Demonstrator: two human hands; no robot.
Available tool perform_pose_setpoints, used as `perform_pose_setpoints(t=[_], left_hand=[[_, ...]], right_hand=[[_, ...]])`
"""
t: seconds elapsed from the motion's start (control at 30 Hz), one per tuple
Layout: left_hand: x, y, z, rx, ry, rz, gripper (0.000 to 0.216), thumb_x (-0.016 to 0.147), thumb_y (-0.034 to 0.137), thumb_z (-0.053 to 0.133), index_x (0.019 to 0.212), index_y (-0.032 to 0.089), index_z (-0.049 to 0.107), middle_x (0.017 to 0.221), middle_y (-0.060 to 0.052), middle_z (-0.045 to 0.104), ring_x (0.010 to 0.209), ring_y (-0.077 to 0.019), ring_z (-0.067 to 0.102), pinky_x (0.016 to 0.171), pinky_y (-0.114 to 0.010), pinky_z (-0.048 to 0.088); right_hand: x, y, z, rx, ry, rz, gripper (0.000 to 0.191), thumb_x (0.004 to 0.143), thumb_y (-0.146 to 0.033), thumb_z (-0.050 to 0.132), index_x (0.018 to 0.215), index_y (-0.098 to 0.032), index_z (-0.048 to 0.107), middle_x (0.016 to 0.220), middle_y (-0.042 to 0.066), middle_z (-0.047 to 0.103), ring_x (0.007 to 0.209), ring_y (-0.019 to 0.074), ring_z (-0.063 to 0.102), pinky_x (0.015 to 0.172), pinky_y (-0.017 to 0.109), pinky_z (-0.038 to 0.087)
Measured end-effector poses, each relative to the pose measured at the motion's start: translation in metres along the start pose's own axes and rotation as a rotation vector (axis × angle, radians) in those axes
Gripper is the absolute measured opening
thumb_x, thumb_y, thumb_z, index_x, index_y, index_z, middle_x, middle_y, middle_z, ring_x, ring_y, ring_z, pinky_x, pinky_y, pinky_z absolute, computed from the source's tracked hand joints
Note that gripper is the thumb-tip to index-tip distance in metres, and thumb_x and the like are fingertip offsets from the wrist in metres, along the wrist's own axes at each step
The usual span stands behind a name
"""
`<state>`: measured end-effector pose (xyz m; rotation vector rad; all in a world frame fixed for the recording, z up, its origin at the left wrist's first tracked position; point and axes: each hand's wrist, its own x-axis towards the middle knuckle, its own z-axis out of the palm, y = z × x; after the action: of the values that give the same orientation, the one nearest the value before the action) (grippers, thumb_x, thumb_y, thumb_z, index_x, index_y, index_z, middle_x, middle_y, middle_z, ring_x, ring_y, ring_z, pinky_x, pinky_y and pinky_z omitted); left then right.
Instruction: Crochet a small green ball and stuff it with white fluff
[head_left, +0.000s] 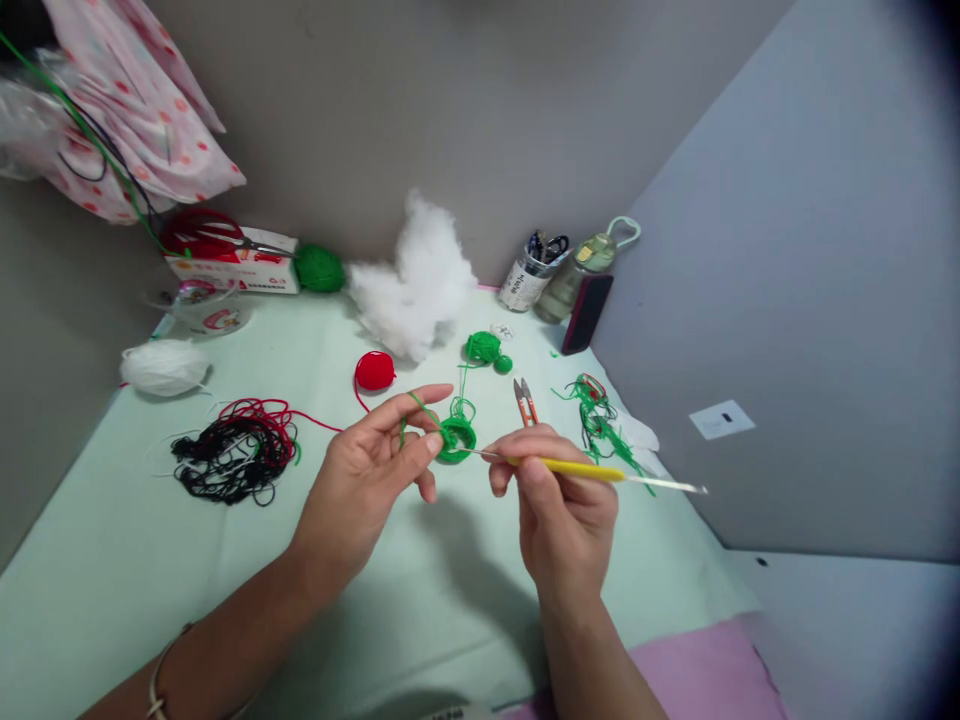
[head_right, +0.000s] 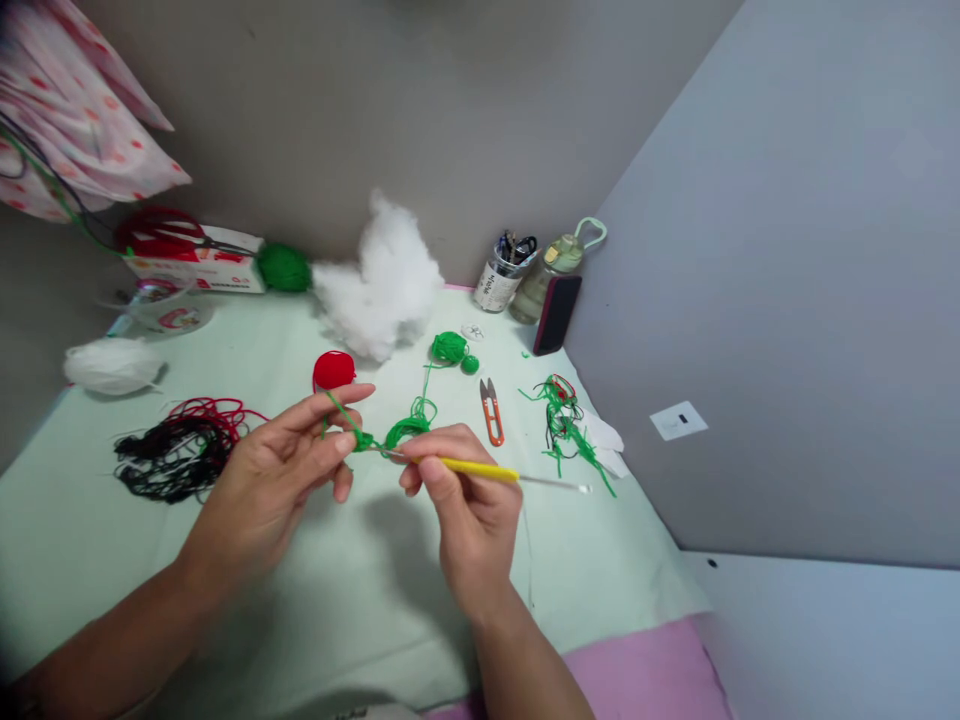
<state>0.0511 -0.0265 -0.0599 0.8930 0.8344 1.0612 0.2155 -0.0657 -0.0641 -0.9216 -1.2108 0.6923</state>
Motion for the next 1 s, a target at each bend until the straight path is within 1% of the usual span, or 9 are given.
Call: perform_pose_setpoints(t=[0.17, 0.27, 0.37, 0.47, 0.57, 0.63, 0.7, 0.87, 1.0], left_hand=[[-0.002, -0.003, 0.008, -0.057, -0.118, -0.095, 0.035, 0.09, 0.028, 0.077, 0.124, 0.028, 0.078, 0.097, 0.001, 0.066, 0.049, -0.0028, 0.034, 0.053, -0.022, 0.052], [-0.002, -0.004, 0.011, -0.061, -0.08, -0.11, 0.036, 0.087, 0.027, 0.08, 0.122, 0.027, 0.079, 0.095, 0.0, 0.069, 0.053, -0.0039, 0.042, 0.056, -0.021, 0.051], [-0.001, -0.006, 0.013, -0.146, -0.023, -0.141, 0.041, 0.08, 0.025, 0.087, 0.121, 0.027, 0.08, 0.086, 0.002, 0.066, 0.056, -0.0039, 0.048, 0.052, -0.017, 0.043], [0.002, -0.007, 0.013, -0.318, -0.049, -0.261, 0.033, 0.08, 0.027, 0.088, 0.112, 0.022, 0.083, 0.074, 0.005, 0.059, 0.048, 0.0002, 0.029, 0.052, -0.015, 0.043], [0.006, -0.004, 0.011, -0.387, -0.052, -0.32, 0.023, 0.079, 0.022, 0.088, 0.101, 0.017, 0.086, 0.073, 0.005, 0.055, 0.047, 0.0008, 0.021, 0.052, -0.014, 0.045], [0.007, -0.001, 0.009, -0.364, -0.031, -0.266, 0.025, 0.078, 0.019, 0.087, 0.103, 0.02, 0.086, 0.078, 0.005, 0.058, 0.048, 0.0008, 0.026, 0.054, -0.014, 0.047], [0.006, 0.0, 0.008, -0.297, -0.041, -0.202, 0.032, 0.078, 0.019, 0.087, 0.11, 0.024, 0.084, 0.082, 0.004, 0.062, 0.051, -0.0008, 0.036, 0.06, -0.016, 0.052], [0.003, -0.002, 0.01, -0.165, -0.076, -0.163, 0.036, 0.083, 0.026, 0.085, 0.119, 0.026, 0.081, 0.069, 0.006, 0.059, 0.062, -0.0078, 0.049, 0.074, -0.023, 0.057], [0.003, -0.001, 0.01, -0.134, -0.067, -0.167, 0.035, 0.083, 0.028, 0.084, 0.117, 0.025, 0.082, 0.071, 0.005, 0.059, 0.062, -0.0091, 0.051, 0.074, -0.027, 0.057]], right_hand=[[0.009, 0.007, 0.003, -0.103, -0.059, -0.049, 0.016, 0.1, -0.023, 0.065, 0.097, -0.026, 0.08, 0.093, 0.006, 0.078, 0.087, 0.0202, 0.071, 0.067, 0.033, 0.058], [0.005, 0.011, 0.005, -0.195, -0.03, -0.096, 0.02, 0.1, -0.018, 0.062, 0.102, -0.028, 0.079, 0.092, 0.004, 0.077, 0.082, 0.0188, 0.071, 0.066, 0.033, 0.059], [-0.004, 0.015, 0.007, -0.412, -0.062, -0.267, 0.032, 0.097, -0.011, 0.064, 0.117, -0.032, 0.078, 0.103, 0.005, 0.077, 0.088, 0.0192, 0.072, 0.072, 0.034, 0.061], [-0.008, 0.02, 0.005, -0.581, -0.087, -0.447, 0.044, 0.095, -0.009, 0.066, 0.129, -0.035, 0.073, 0.113, 0.007, 0.076, 0.096, 0.0216, 0.073, 0.077, 0.038, 0.063], [-0.003, 0.017, 0.002, -0.377, 0.007, -0.286, 0.032, 0.099, -0.012, 0.061, 0.118, -0.032, 0.078, 0.096, 0.005, 0.076, 0.083, 0.0194, 0.07, 0.069, 0.036, 0.06], [0.002, 0.013, 0.001, -0.172, 0.052, -0.119, 0.023, 0.101, -0.018, 0.06, 0.107, -0.029, 0.079, 0.085, 0.004, 0.073, 0.072, 0.0171, 0.066, 0.062, 0.033, 0.057], [0.005, 0.01, 0.002, -0.046, 0.027, -0.022, 0.018, 0.101, -0.023, 0.062, 0.101, -0.027, 0.08, 0.085, 0.004, 0.073, 0.071, 0.0166, 0.064, 0.061, 0.032, 0.056], [0.006, 0.013, 0.003, -0.016, -0.001, 0.062, 0.015, 0.1, -0.026, 0.065, 0.1, -0.026, 0.081, 0.092, 0.004, 0.077, 0.077, 0.0155, 0.068, 0.068, 0.031, 0.058], [0.008, 0.017, -0.001, 0.103, 0.024, 0.185, 0.018, 0.1, -0.033, 0.064, 0.095, -0.022, 0.077, 0.087, 0.004, 0.077, 0.07, 0.0147, 0.069, 0.064, 0.029, 0.059]])
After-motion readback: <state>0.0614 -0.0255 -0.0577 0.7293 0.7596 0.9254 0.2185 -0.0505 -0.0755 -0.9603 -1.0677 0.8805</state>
